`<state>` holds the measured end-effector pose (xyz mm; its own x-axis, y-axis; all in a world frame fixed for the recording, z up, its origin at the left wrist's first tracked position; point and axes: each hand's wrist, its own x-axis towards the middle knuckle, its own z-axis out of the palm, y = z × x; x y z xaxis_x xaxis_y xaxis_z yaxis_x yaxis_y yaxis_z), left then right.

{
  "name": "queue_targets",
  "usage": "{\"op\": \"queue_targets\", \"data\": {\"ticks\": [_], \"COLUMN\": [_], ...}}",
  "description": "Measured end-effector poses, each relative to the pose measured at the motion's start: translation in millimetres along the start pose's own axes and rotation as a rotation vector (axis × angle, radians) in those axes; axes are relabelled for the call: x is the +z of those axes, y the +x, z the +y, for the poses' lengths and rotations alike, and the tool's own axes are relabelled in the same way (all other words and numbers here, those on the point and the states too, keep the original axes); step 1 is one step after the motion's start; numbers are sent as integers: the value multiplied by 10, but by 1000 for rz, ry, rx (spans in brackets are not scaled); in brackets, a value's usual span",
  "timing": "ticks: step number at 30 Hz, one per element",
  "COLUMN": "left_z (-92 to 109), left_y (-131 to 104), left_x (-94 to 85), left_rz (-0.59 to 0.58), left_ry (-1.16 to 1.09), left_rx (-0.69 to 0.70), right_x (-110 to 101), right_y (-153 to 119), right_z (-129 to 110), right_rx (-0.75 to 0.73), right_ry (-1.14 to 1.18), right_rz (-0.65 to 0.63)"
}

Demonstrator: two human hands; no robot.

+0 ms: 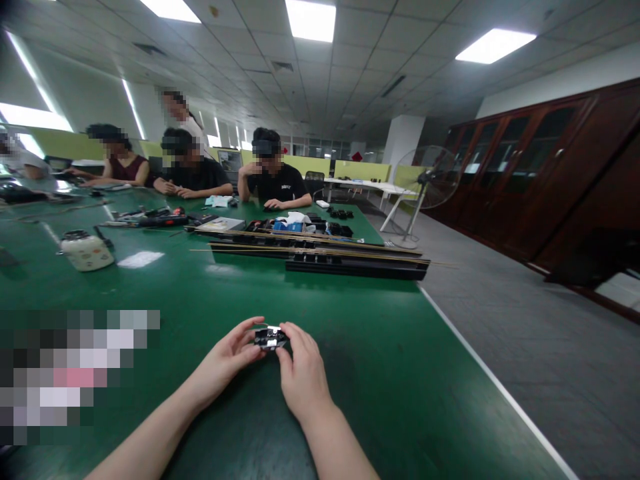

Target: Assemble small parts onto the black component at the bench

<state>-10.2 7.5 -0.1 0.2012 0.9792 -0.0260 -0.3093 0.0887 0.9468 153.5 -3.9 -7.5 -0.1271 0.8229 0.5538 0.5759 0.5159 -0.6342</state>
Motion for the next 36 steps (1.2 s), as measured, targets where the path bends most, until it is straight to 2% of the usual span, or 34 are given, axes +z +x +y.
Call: {"op": "queue_targets", "data": {"ticks": [7,13,25,30,36], "left_z": [26,-30,-49,-48,-64], "left_y": [-3,20,-4,5,23], "left_x": [-1,-41,-38,-42,-41], "left_rz": [-36,-64,-117,-139,-104], "left_ry": [39,46,23,94,195], "left_rx": [-19,-19,-19,-24,5], "right_x": [-15,-16,-12,-7,-24], "right_y": [-5,-11,6,1,6], "right_z": [-15,-36,-29,-13,-23], "right_rx": [6,-18,12,15,-19], "right_ry": [-51,-117,-110,-116,-102], "right_rz": [-28,-36,-101,-126,-114]}}
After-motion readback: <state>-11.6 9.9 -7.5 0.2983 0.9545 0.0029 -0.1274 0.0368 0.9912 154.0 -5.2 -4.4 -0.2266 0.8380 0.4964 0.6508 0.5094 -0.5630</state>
